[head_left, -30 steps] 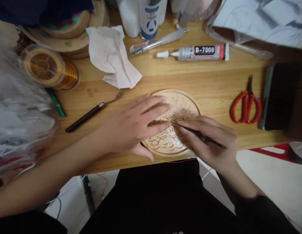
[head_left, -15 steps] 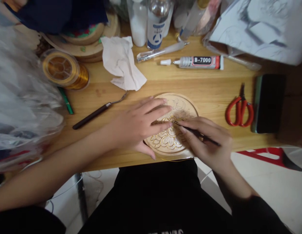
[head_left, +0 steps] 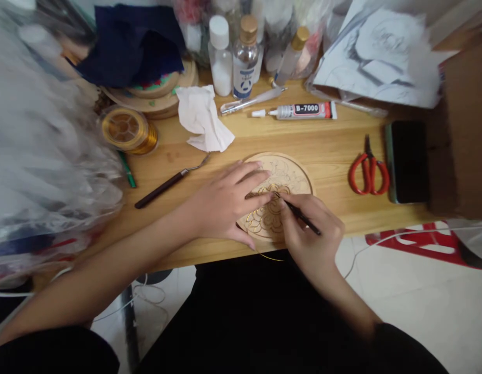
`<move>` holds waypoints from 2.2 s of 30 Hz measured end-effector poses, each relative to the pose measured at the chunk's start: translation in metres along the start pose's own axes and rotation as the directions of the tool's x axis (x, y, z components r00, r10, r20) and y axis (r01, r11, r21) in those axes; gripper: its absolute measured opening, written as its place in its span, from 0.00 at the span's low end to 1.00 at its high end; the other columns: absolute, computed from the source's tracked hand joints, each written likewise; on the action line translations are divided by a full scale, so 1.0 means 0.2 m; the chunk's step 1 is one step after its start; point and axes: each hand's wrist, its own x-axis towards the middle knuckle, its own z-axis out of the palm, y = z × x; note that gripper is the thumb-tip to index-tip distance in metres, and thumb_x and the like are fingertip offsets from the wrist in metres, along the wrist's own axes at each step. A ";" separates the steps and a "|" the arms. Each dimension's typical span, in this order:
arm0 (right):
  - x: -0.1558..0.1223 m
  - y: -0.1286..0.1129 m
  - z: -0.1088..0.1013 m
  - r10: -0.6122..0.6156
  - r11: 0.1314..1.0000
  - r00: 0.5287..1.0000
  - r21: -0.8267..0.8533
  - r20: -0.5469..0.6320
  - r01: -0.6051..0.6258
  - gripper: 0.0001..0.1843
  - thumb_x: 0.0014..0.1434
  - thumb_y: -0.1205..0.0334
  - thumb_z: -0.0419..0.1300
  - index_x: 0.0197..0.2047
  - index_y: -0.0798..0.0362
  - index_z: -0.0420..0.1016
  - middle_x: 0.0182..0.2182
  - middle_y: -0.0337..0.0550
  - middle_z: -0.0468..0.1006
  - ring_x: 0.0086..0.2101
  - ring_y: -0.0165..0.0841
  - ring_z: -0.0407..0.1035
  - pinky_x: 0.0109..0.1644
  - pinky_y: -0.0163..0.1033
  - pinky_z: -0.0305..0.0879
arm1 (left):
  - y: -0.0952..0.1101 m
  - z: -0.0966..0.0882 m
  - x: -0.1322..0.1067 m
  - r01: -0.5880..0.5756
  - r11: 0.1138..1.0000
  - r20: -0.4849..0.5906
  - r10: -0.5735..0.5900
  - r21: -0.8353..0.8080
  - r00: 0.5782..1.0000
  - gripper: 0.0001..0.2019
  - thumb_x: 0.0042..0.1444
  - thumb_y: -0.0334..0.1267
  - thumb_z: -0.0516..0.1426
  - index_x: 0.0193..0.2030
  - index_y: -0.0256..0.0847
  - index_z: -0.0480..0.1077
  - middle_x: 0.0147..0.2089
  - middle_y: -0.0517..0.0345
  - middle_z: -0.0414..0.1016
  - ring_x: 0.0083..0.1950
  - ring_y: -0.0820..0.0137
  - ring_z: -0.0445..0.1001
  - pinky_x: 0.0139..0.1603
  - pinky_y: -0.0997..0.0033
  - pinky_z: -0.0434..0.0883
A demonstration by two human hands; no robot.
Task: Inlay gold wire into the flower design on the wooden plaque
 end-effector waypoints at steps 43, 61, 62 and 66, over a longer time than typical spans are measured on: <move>-0.02 0.21 -0.19 -0.039 0.912 0.997 -0.405 0.069 0.064 0.09 0.62 0.62 0.60 0.40 0.54 0.81 0.25 0.41 0.75 0.25 0.30 0.67 0.28 0.35 0.60 | 0.51 0.21 0.07 0.585 0.807 -0.353 -0.524 0.084 0.775 0.31 0.62 0.55 0.56 0.62 0.29 0.67 0.65 0.25 0.62 0.67 0.31 0.60 0.61 0.31 0.65; 0.02 0.24 -0.19 -0.112 0.903 0.991 -0.408 0.074 0.132 0.07 0.61 0.64 0.62 0.39 0.57 0.81 0.25 0.42 0.78 0.26 0.31 0.71 0.28 0.35 0.64 | 0.42 0.16 0.02 0.540 0.841 -0.405 -0.507 -0.039 0.761 0.30 0.66 0.50 0.53 0.66 0.30 0.58 0.64 0.30 0.65 0.66 0.44 0.64 0.64 0.36 0.66; 0.02 0.24 -0.19 -0.112 0.904 0.991 -0.407 0.071 0.131 0.07 0.61 0.64 0.62 0.39 0.57 0.81 0.26 0.43 0.78 0.26 0.32 0.71 0.28 0.35 0.64 | 0.39 0.14 0.01 0.518 0.855 -0.410 -0.479 -0.017 0.776 0.28 0.66 0.50 0.53 0.66 0.31 0.59 0.63 0.32 0.66 0.66 0.45 0.65 0.64 0.38 0.66; 0.02 0.25 -0.19 -0.103 0.918 0.992 -0.378 0.074 0.123 0.07 0.62 0.64 0.62 0.40 0.57 0.81 0.26 0.43 0.78 0.26 0.31 0.71 0.29 0.35 0.64 | 0.21 0.00 -0.02 0.276 0.952 -0.284 -0.231 0.129 0.931 0.23 0.64 0.48 0.57 0.61 0.37 0.65 0.60 0.38 0.72 0.65 0.50 0.69 0.64 0.44 0.68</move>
